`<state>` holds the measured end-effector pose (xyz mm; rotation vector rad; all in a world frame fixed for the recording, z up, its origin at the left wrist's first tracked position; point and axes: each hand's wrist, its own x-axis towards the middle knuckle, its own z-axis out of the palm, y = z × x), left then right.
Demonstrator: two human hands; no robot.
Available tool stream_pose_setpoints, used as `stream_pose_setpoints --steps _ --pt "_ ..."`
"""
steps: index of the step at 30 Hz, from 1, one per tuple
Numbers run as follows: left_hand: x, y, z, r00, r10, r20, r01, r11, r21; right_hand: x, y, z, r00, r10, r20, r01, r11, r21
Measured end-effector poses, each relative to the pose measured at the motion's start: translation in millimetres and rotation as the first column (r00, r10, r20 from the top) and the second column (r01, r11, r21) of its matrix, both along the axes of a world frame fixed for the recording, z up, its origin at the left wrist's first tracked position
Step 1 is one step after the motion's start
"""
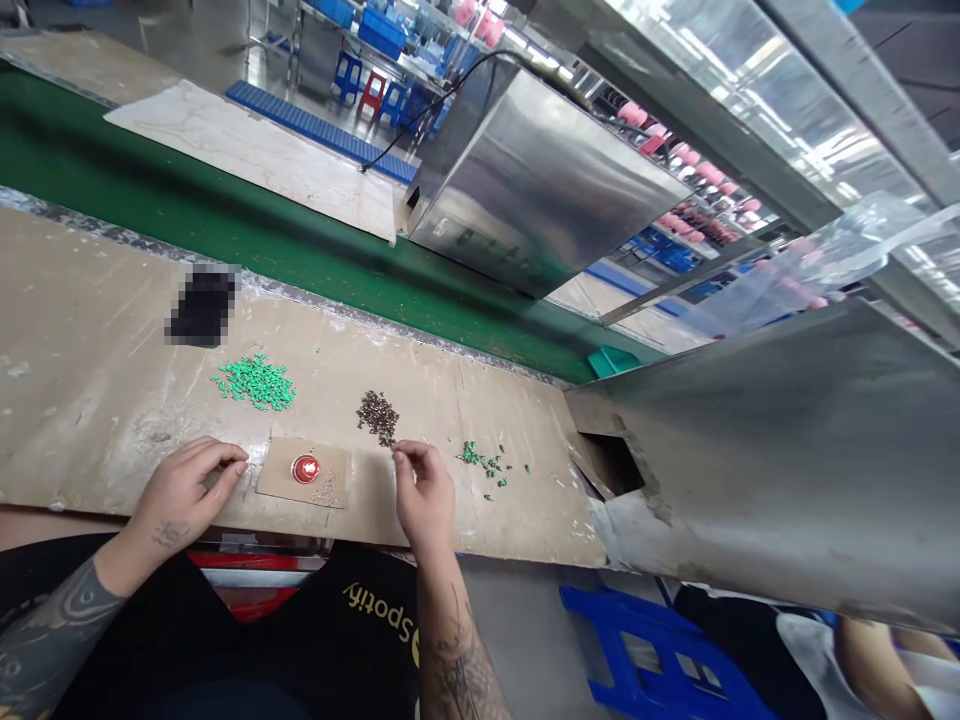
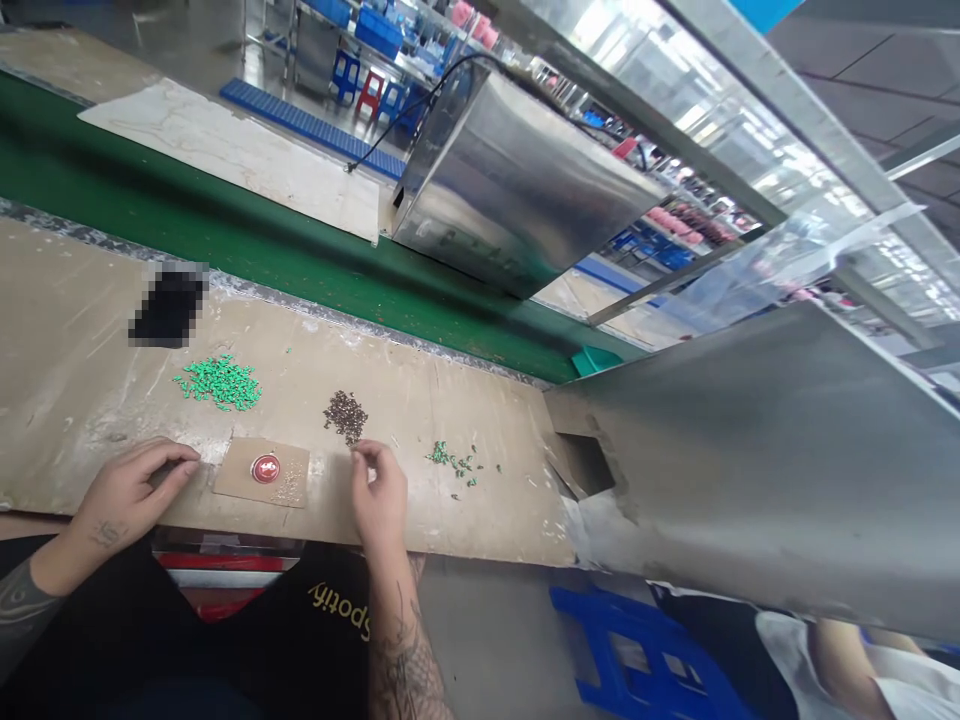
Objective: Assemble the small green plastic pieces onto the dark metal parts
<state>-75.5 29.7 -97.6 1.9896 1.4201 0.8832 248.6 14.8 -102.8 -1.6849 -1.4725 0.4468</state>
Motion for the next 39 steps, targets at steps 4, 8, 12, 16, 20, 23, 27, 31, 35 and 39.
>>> stream_pose_setpoints --steps 4,8,12,16,20,23,27,31,35,39 --pt "29 -31 16.3 0.988 -0.089 0.123 0.099 0.992 -0.080 -41 -39 19.8 0.931 0.285 -0.227 -0.269 0.958 0.098" --pt "57 -47 27.9 0.948 -0.245 0.202 0.268 0.959 -0.097 -64 -61 29.9 0.827 0.419 -0.375 -0.409 0.906 0.109" --pt "64 -48 33.6 0.908 -0.351 0.230 0.357 0.934 0.015 -68 -71 30.4 0.765 0.381 -0.519 -0.422 0.905 0.042" --pt "62 -49 36.9 0.886 -0.400 0.236 0.389 0.917 0.092 -68 -74 31.1 0.694 0.343 -0.633 -0.443 0.897 0.000" --pt "63 -50 35.9 0.886 -0.409 0.220 0.382 0.911 0.153 -69 -72 33.5 0.683 0.332 -0.651 -0.475 0.878 -0.051" --pt "64 -49 35.3 0.892 -0.408 0.193 0.381 0.910 0.164 -72 -72 33.4 0.658 0.314 -0.684 -0.473 0.880 -0.051" --pt "62 -50 36.1 0.900 -0.402 0.167 0.379 0.912 0.157 -75 -76 28.9 0.667 0.317 -0.674 -0.462 0.886 -0.041" --pt "61 -52 35.0 0.899 -0.372 0.229 0.363 0.928 0.084 -75 -79 26.5 0.749 0.392 -0.534 -0.460 0.888 0.005" --pt "61 -52 32.8 0.901 -0.310 0.302 0.334 0.942 -0.031 -76 -75 30.6 0.793 0.477 -0.380 -0.484 0.871 0.083" --pt "61 -52 32.5 0.904 -0.246 0.349 0.323 0.929 -0.182 -77 -70 32.9 0.794 0.527 -0.304 -0.511 0.849 0.136"
